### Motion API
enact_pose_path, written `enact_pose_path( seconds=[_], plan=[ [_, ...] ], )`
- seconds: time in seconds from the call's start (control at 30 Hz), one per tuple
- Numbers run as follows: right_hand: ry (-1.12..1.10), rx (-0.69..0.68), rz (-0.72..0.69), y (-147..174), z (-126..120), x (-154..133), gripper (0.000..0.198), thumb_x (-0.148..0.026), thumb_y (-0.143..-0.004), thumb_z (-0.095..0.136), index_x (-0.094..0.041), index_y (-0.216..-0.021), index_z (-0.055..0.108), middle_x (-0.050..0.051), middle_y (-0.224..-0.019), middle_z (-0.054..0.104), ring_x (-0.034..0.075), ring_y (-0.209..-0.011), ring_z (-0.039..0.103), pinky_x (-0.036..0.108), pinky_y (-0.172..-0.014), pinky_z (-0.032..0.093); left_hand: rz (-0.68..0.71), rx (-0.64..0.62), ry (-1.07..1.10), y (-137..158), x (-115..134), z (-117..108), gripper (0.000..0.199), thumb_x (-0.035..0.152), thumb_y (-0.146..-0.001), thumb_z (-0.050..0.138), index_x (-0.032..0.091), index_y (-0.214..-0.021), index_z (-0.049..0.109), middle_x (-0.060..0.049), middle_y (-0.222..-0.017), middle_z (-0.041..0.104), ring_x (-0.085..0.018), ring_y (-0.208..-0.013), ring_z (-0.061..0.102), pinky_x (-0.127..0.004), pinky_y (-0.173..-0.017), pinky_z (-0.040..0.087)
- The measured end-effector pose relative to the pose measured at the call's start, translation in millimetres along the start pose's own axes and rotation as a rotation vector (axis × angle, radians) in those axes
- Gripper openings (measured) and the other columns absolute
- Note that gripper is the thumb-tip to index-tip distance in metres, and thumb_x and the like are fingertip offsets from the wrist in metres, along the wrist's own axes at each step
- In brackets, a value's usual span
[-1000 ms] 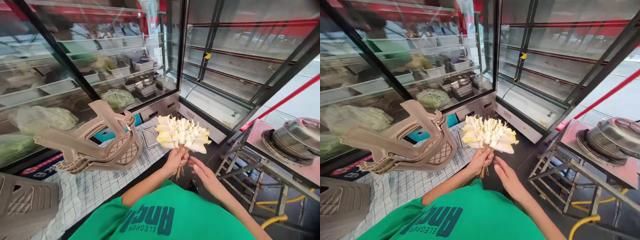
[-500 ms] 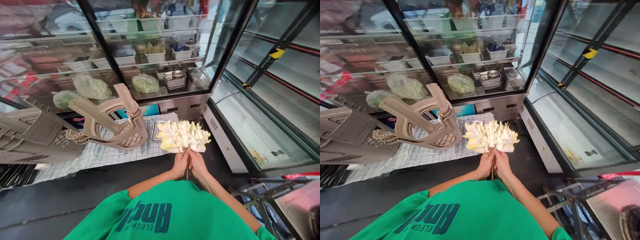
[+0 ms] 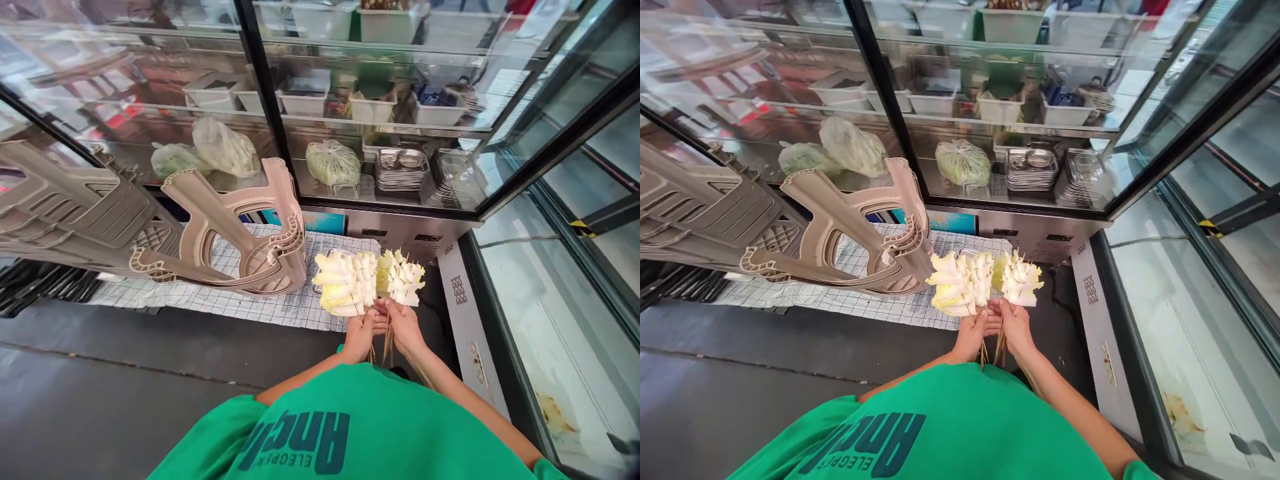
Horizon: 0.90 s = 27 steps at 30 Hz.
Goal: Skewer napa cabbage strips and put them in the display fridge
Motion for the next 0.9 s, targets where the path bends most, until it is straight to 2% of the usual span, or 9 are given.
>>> enact_pose_path(
  seconds=[0.07, 0.13, 0.23, 0.3, 0.37, 0.47, 0.63, 0.73, 0.9],
  plan=[
    [0.017, -0.035, 0.001, -28, -4, -9, 0.048, -0.060, -0.061, 0.079, -0.018, -0.081, 0.065, 0.006, -0.077, 0.073, 0.016, -0.068, 0.068, 0.024, -0.055, 0.053, -0.022, 0.053, 0.073, -10, 4, -6, 0.065, 0.076, -0.062, 0.073, 0.015, -0.081, 0.058, -0.006, -0.063, 0.068, -0.017, -0.051, 0.063, -0.027, -0.046, 0.049],
    [0.060, -0.082, 0.019, -60, -10, -15, 0.048, -0.061, -0.062, 0.078, -0.019, -0.081, 0.063, -0.001, -0.063, 0.064, 0.009, -0.047, 0.053, 0.021, -0.040, 0.041, -0.039, 0.113, 0.143, -18, 5, -14, 0.066, 0.075, -0.060, 0.075, 0.015, -0.080, 0.056, -0.001, -0.056, 0.063, -0.010, -0.038, 0.051, -0.021, -0.034, 0.035],
    [0.182, -0.147, 0.040, -114, -18, -15, 0.046, -0.063, -0.066, 0.073, -0.021, -0.081, 0.058, -0.010, -0.048, 0.041, 0.004, -0.034, 0.025, 0.019, -0.032, 0.019, -0.032, 0.202, 0.221, -27, -1, -26, 0.066, 0.074, -0.058, 0.076, 0.016, -0.078, 0.054, 0.006, -0.048, 0.053, -0.003, -0.029, 0.030, -0.018, -0.030, 0.017],
    [0.305, -0.181, 0.046, -151, -22, -7, 0.044, -0.063, -0.071, 0.068, -0.022, -0.079, 0.055, -0.012, -0.047, 0.033, 0.004, -0.035, 0.021, 0.020, -0.033, 0.016, -0.028, 0.260, 0.274, -31, -8, -33, 0.066, 0.075, -0.056, 0.076, 0.017, -0.074, 0.051, 0.008, -0.045, 0.049, -0.002, -0.029, 0.025, -0.018, -0.030, 0.014],
    [0.463, -0.222, 0.041, -190, -25, 5, 0.040, -0.061, -0.077, 0.062, -0.022, -0.078, 0.054, -0.011, -0.046, 0.033, 0.006, -0.035, 0.023, 0.021, -0.035, 0.018, -0.022, 0.323, 0.320, -33, -14, -38, 0.065, 0.074, -0.056, 0.077, 0.018, -0.072, 0.049, 0.009, -0.045, 0.047, -0.002, -0.029, 0.022, -0.018, -0.030, 0.012],
    [0.736, -0.326, 0.003, -250, -25, 26, 0.035, -0.054, -0.085, 0.057, -0.020, -0.077, 0.058, -0.007, -0.049, 0.043, 0.008, -0.041, 0.036, 0.023, -0.041, 0.028, -0.011, 0.423, 0.382, -31, -23, -41, 0.060, 0.068, -0.062, 0.078, 0.018, -0.073, 0.049, 0.009, -0.046, 0.047, -0.001, -0.029, 0.021, -0.017, -0.032, 0.011],
    [1.148, -0.647, -0.078, -336, -12, 54, 0.032, -0.045, -0.093, 0.057, -0.016, -0.081, 0.063, -0.005, -0.061, 0.054, 0.010, -0.055, 0.049, 0.026, -0.060, 0.044, -0.020, 0.554, 0.449, -18, -41, -28, 0.051, 0.061, -0.073, 0.075, 0.017, -0.077, 0.050, 0.010, -0.044, 0.043, -0.001, -0.031, 0.021, -0.016, -0.033, 0.013],
    [1.327, -0.862, -0.154, -363, 0, 63, 0.034, -0.046, -0.095, 0.054, -0.016, -0.085, 0.064, -0.003, -0.067, 0.058, 0.012, -0.062, 0.055, 0.029, -0.066, 0.047, 0.005, 0.647, 0.509, -12, -56, -10, 0.050, 0.060, -0.074, 0.075, 0.017, -0.077, 0.049, 0.009, -0.046, 0.046, -0.001, -0.032, 0.022, -0.016, -0.033, 0.014],
    [1.571, -1.174, -0.386, -383, 23, 63, 0.027, -0.038, -0.096, 0.050, -0.017, -0.085, 0.065, 0.003, -0.080, 0.066, 0.016, -0.074, 0.059, 0.032, -0.073, 0.046, 0.037, 0.773, 0.612, -11, -83, 8, 0.051, 0.061, -0.075, 0.074, 0.018, -0.074, 0.048, 0.009, -0.047, 0.044, 0.000, -0.031, 0.020, -0.016, -0.033, 0.013]
  ],
)
Point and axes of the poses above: each hand's wrist, its own y-axis away from the middle knuckle, its own z-axis out of the palm, x = y × z, the point moved 2 cm from there along -y, towards the middle knuckle
